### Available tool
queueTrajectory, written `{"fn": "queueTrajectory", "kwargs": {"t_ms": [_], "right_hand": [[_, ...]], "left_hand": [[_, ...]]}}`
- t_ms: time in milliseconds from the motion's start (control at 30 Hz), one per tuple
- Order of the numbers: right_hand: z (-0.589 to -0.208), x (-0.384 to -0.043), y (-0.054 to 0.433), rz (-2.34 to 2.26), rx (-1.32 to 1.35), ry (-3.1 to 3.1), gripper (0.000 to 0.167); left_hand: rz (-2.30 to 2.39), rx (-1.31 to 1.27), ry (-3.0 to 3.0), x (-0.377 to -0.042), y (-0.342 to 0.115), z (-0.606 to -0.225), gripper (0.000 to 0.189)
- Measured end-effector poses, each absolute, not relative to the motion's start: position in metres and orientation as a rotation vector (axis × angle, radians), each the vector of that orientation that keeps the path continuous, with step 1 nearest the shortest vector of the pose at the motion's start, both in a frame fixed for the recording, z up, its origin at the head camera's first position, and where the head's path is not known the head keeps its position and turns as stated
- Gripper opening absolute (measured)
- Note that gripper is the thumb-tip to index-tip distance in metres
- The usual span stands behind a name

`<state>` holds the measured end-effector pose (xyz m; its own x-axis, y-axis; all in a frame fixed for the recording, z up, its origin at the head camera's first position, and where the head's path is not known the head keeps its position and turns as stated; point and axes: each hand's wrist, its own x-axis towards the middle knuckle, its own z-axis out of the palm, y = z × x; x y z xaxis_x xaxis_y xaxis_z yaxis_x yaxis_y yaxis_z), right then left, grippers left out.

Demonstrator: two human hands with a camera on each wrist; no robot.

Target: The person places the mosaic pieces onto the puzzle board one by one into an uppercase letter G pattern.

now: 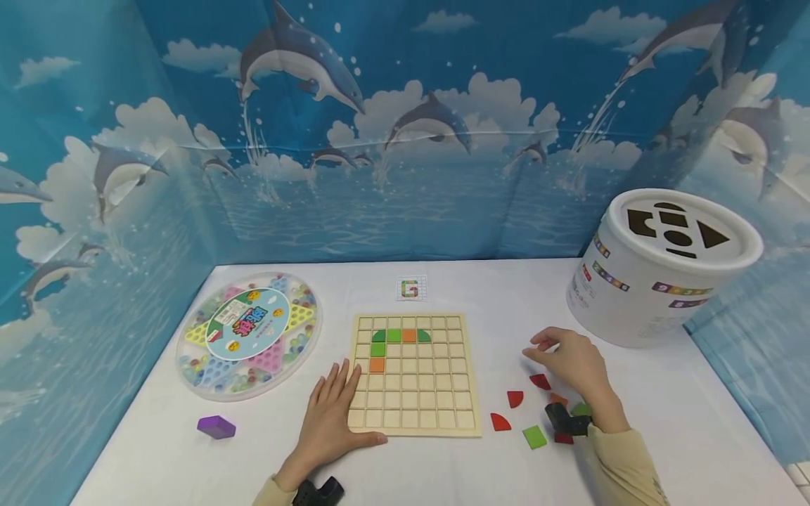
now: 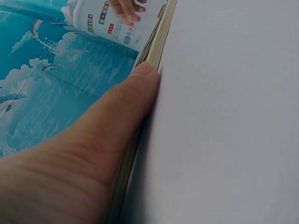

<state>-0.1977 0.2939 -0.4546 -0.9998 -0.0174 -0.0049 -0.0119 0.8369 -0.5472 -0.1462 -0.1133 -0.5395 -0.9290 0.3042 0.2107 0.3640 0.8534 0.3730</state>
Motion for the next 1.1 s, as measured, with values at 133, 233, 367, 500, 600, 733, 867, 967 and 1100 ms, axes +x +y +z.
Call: {"fn": "queueTrajectory", "kwargs": {"t_ms": [133,233,367,500,600,733,867,967,1100], "right_hand": [[-0.457,-0.194,0.314,-0.907,0.077,2.949,0.048],[-0.459,-0.192,0.324,-0.883,0.177,2.913,0.058],[-0.463,-0.193,0.332,-0.847,0.271,2.847,0.070],[-0.467,-0.197,0.337,-0.815,0.293,2.778,0.075],[-0.471,-0.197,0.338,-0.789,0.280,2.779,0.070],[-0.477,-0.192,0.339,-0.803,0.291,2.798,0.059],[-0.477,-0.189,0.339,-0.838,0.347,2.797,0.061],[-0.474,-0.190,0.339,-0.825,0.386,2.779,0.064],[-0.473,-0.192,0.340,-0.803,0.372,2.754,0.061]], "left_hand": [[-0.618,-0.533,-2.858,-0.146,-0.113,-0.540,0.123],[-0.623,-0.536,-2.855,-0.145,-0.113,-0.539,0.122],[-0.612,-0.532,-2.874,-0.146,-0.113,-0.539,0.121],[-0.609,-0.528,-2.874,-0.146,-0.113,-0.538,0.121],[-0.627,-0.532,-2.866,-0.145,-0.113,-0.538,0.121],[-0.651,-0.535,-2.882,-0.143,-0.112,-0.539,0.122],[-0.655,-0.523,-2.903,-0.143,-0.111,-0.540,0.123],[-0.649,-0.523,-2.905,-0.144,-0.112,-0.539,0.123],[-0.644,-0.523,-2.903,-0.145,-0.113,-0.537,0.122]]}}
